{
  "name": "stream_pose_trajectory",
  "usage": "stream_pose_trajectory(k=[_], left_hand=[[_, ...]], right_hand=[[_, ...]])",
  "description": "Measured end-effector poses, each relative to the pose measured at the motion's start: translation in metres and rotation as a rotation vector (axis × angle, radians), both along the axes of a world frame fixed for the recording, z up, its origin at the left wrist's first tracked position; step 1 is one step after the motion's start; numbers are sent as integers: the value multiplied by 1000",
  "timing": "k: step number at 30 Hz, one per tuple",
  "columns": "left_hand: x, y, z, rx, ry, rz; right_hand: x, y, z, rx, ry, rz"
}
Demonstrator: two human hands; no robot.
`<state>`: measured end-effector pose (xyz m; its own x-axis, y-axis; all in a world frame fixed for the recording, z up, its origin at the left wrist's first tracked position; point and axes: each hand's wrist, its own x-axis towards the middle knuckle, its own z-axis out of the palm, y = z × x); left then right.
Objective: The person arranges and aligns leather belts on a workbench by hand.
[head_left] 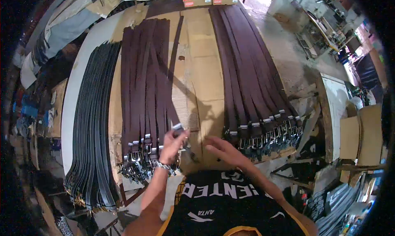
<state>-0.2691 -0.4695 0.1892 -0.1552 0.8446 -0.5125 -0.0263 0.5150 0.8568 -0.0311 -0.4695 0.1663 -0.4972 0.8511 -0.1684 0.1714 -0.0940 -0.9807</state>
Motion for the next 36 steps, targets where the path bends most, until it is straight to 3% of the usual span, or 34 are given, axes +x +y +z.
stream_pose_trajectory(k=[2,6,8,9,10,13,15,18,21,27,30,36], left_hand=[[32,-5,-16,268,140,-103],[50,7,-50,267,72,-148],[44,35,-48,-60,-184,9],[43,53,-33,-66,-384,99],[41,70,-23,0,-318,226],[25,129,37,410,-468,263],[14,158,89,703,-386,133],[15,175,172,911,-289,176],[11,204,216,1049,-179,220],[22,287,231,868,-4,119],[42,334,211,934,-64,71],[76,391,228,974,-175,58]], right_hand=[[-19,4,18,-130,102,56],[0,5,16,-178,-1,55],[19,2,30,-284,73,118],[27,-2,36,-340,112,155],[34,-7,38,-331,127,159],[59,-24,26,-333,164,149],[81,-37,-13,-393,170,139],[98,-50,-20,-202,-27,206],[102,-61,-11,-309,110,109],[109,-62,-23,-235,118,-16],[110,-48,2,-265,198,-80],[120,-26,28,-223,201,-147]])
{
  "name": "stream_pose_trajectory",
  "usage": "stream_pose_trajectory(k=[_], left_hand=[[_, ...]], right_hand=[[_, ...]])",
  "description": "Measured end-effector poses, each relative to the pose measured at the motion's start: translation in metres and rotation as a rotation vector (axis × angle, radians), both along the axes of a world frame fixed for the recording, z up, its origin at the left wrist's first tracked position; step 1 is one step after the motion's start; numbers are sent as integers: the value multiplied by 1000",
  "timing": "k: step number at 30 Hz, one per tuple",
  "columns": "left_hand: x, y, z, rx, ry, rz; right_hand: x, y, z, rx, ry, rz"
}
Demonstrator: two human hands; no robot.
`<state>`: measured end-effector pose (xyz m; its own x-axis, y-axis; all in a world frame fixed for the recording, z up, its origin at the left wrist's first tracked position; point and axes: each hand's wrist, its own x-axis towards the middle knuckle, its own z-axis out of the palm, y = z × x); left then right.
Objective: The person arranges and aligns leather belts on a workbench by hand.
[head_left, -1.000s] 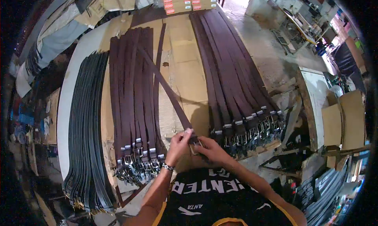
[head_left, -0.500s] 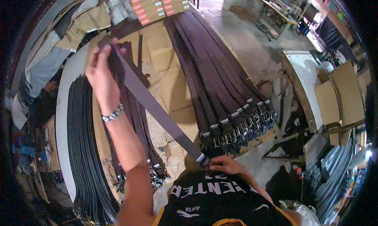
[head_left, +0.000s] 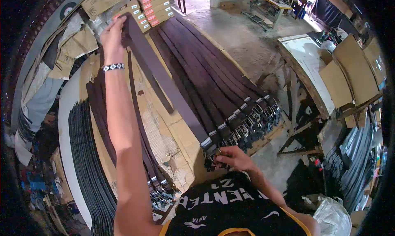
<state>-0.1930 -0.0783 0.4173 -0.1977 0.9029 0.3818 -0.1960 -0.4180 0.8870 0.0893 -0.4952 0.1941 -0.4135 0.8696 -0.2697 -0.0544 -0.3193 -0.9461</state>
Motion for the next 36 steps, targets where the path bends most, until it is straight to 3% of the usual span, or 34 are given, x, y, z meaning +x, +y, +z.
stream_pose_trajectory(k=[3,7,9,11,12,13,15,17,20,25,28,30,32,33,36], left_hand=[[38,-14,22,86,-67,-63],[77,-33,-10,64,-31,-115],[92,-29,-67,60,-108,-136],[99,-30,-139,-176,38,-139],[106,-47,-165,-332,-57,-281],[104,-31,-236,-356,-36,-411],[110,-34,-338,-658,-224,-460],[121,-56,-377,-883,-184,-359],[136,-62,-403,-961,-182,-291],[136,-26,-435,-905,-152,-242],[135,-3,-440,-579,431,82],[127,1,-405,-791,395,-171],[121,7,-399,-760,679,-185],[114,8,-411,-530,915,-98],[111,-44,-387,-321,813,142]], right_hand=[[8,-6,6,15,-30,-89],[22,-30,14,-86,-106,-117],[32,-52,5,-144,-168,-110],[36,-69,10,-127,-420,-105],[38,-78,10,-118,-547,-102],[41,-92,-10,-172,-310,-132],[39,-99,4,-253,-383,-148],[36,-106,10,-264,-335,-204],[39,-102,16,-240,-499,-122],[44,-100,-4,-254,-415,-98],[38,-82,0,-210,-447,-105],[29,-54,16,-164,-456,-141],[25,-43,6,-158,-366,-177],[23,-39,-2,-153,-321,-193],[11,-26,-16,-278,-184,-280]])
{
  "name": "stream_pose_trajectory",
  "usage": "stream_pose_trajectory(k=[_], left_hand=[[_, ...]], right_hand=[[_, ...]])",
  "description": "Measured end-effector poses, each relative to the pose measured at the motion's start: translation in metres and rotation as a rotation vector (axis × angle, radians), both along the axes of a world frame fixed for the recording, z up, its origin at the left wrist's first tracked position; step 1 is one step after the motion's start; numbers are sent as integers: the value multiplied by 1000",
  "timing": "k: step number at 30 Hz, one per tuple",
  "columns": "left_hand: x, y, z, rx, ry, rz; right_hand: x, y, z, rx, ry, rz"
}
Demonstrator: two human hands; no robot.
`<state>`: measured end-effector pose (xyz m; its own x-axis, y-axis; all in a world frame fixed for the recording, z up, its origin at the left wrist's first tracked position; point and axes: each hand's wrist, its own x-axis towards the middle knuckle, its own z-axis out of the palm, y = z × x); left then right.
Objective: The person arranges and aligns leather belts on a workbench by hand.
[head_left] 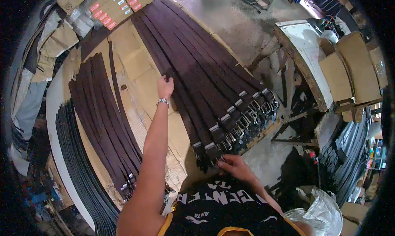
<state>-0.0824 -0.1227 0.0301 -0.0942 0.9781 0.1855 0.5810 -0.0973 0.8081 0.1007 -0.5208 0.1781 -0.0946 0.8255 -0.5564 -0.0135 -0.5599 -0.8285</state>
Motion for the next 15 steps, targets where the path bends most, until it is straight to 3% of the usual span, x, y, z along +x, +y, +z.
stream_pose_trajectory(k=[1,7,10,15], left_hand=[[-5,-18,13,-131,-61,-37],[-34,-140,29,-237,-139,-92],[-42,-187,31,-215,-119,-154],[-28,-211,49,-254,-111,-200]], right_hand=[[3,0,-22,42,-47,61],[-8,24,-12,-5,-70,-30],[-11,25,10,68,-315,7],[-8,6,-9,105,-642,107]])
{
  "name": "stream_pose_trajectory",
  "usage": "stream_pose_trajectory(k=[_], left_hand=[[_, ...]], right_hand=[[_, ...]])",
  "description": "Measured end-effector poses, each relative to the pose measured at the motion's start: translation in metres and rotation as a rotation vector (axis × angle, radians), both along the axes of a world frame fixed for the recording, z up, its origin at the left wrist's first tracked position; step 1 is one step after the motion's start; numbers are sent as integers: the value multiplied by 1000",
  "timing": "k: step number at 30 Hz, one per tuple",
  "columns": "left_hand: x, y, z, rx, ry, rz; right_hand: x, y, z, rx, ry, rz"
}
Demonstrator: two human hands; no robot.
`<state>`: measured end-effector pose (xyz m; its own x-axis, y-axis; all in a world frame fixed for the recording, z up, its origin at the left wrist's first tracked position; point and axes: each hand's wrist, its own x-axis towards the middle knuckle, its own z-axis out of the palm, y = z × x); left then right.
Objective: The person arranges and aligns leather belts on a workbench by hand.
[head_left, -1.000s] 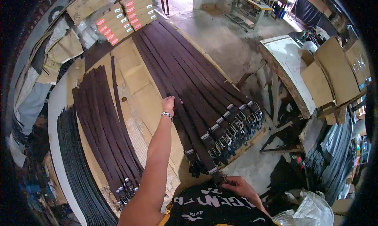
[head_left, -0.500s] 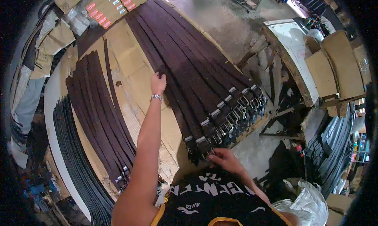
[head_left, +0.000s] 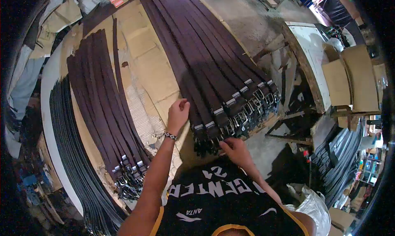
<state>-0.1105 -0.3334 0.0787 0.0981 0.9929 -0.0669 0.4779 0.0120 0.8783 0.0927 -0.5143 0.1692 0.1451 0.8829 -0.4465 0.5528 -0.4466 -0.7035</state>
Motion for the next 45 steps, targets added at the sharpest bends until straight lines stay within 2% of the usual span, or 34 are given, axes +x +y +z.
stream_pose_trajectory(k=[4,7,10,13,17,20,26,29,31,34,38,40,45], left_hand=[[8,10,-7,14,68,-4],[9,8,-8,8,39,6],[8,-4,8,48,112,23],[12,-17,20,-129,196,-159],[22,-18,34,-256,104,-229],[23,-12,12,-210,69,-183],[20,-13,11,-146,-7,-179],[16,-21,5,-236,-149,-141],[12,-30,16,-240,-83,-135],[10,-50,42,-266,32,-208],[11,-77,54,-238,78,-318],[13,-82,38,-205,69,-292],[15,-87,29,-155,-19,-258]], right_hand=[[-1,-6,13,99,-239,177],[-5,-5,21,23,-378,213],[-12,-3,22,2,-406,180],[-17,-6,15,160,-443,176],[-20,4,19,184,-417,190],[-18,6,17,250,-391,165],[-17,4,17,322,-327,105],[-18,4,18,373,-216,37],[-20,7,23,397,-95,-43],[-22,12,29,475,-58,-90],[-21,12,8,605,-148,-24],[-21,9,2,658,-222,36],[-27,2,3,576,-345,62]])
